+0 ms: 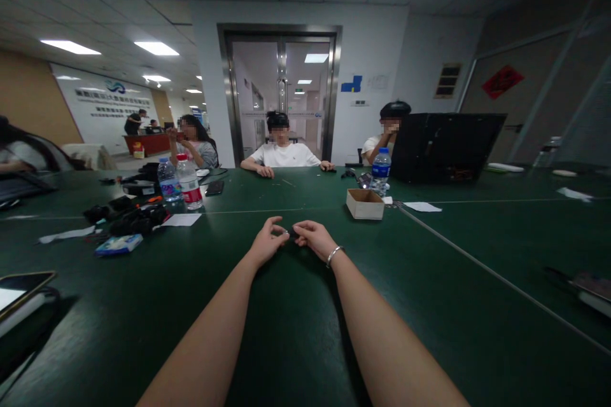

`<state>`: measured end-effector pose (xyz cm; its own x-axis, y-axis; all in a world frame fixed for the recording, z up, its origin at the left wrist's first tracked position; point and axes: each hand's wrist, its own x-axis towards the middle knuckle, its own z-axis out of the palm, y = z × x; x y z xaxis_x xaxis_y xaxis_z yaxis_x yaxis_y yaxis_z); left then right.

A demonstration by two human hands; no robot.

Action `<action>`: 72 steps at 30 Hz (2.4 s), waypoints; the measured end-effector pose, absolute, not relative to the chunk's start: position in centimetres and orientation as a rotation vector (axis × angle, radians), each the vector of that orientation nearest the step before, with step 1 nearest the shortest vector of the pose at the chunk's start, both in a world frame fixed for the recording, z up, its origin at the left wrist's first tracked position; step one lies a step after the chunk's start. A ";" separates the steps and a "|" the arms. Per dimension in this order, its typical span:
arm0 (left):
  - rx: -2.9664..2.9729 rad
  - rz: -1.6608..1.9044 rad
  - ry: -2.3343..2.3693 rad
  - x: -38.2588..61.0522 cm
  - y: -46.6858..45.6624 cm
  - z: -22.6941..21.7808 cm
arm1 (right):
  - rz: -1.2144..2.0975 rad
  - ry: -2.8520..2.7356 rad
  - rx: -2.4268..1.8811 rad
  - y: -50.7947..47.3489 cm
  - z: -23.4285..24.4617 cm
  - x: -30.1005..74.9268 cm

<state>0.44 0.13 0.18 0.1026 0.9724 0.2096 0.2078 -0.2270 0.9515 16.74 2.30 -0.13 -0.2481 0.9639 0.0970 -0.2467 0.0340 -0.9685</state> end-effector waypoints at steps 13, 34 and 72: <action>1.581 1.185 1.178 0.3 0.2 0.3 | 1.459 -1.264 -0.847 2.1 0.1 16.9; 1.648 1.160 1.135 0.5 -0.1 0.3 | 1.462 -1.260 -0.839 2.1 0.0 16.8; 1.575 1.192 1.222 0.0 0.4 -0.1 | 1.455 -1.316 -0.796 1.9 -0.1 16.9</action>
